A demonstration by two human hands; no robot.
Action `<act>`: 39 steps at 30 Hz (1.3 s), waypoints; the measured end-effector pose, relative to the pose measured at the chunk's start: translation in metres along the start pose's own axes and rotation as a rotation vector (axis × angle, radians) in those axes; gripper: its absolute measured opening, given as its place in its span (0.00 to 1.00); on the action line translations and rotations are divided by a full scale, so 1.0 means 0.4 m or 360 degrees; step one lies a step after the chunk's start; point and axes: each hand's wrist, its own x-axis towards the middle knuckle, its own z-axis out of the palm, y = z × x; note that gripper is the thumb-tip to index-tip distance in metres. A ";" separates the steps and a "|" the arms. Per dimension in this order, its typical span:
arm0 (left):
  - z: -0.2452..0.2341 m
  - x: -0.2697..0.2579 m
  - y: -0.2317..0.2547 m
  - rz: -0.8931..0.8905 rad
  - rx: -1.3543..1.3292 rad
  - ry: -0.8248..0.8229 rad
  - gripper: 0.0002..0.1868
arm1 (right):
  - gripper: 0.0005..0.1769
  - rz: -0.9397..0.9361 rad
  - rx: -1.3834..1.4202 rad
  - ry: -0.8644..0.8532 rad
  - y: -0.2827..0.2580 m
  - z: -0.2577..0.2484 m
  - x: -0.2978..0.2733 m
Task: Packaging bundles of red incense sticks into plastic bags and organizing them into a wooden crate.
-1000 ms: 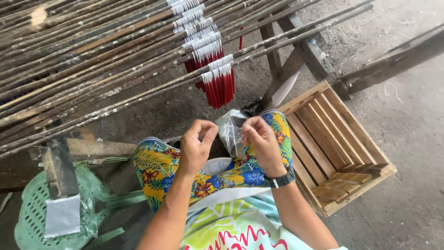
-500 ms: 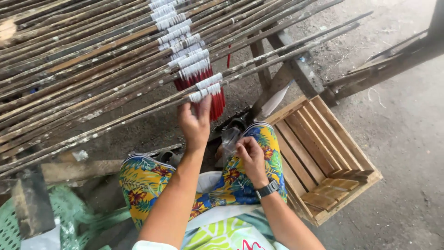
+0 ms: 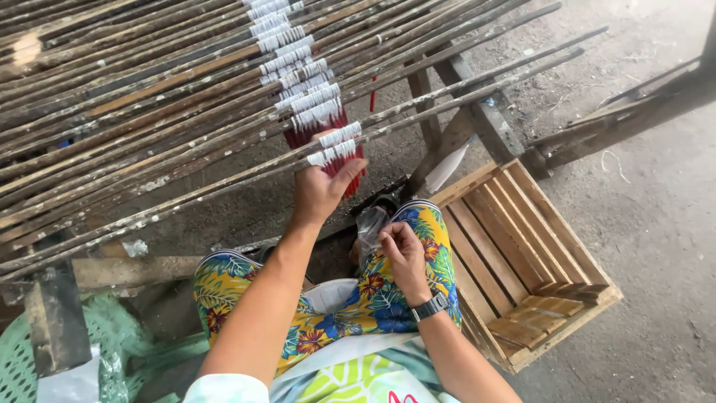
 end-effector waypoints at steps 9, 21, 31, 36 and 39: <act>0.008 0.111 0.057 -0.0494 -0.0756 -0.0517 0.10 | 0.05 -0.0020 -0.0052 0.0021 -0.014 -0.002 -0.007; -0.119 0.087 0.057 -0.0734 -0.1117 -0.1141 0.16 | 0.04 0.0135 0.0389 0.0509 -0.026 -0.036 0.007; -0.129 -0.117 -0.015 -0.1119 -0.2215 -0.1261 0.54 | 0.06 0.0092 0.0253 0.0648 -0.027 -0.084 0.029; -0.103 -0.184 0.051 -0.1188 -0.2753 -0.0947 0.59 | 0.04 0.0103 0.0195 0.0554 -0.010 -0.077 0.035; -0.077 -0.220 0.032 -0.1116 -0.2777 -0.0964 0.60 | 0.03 0.0074 0.0035 0.0480 -0.036 -0.057 0.029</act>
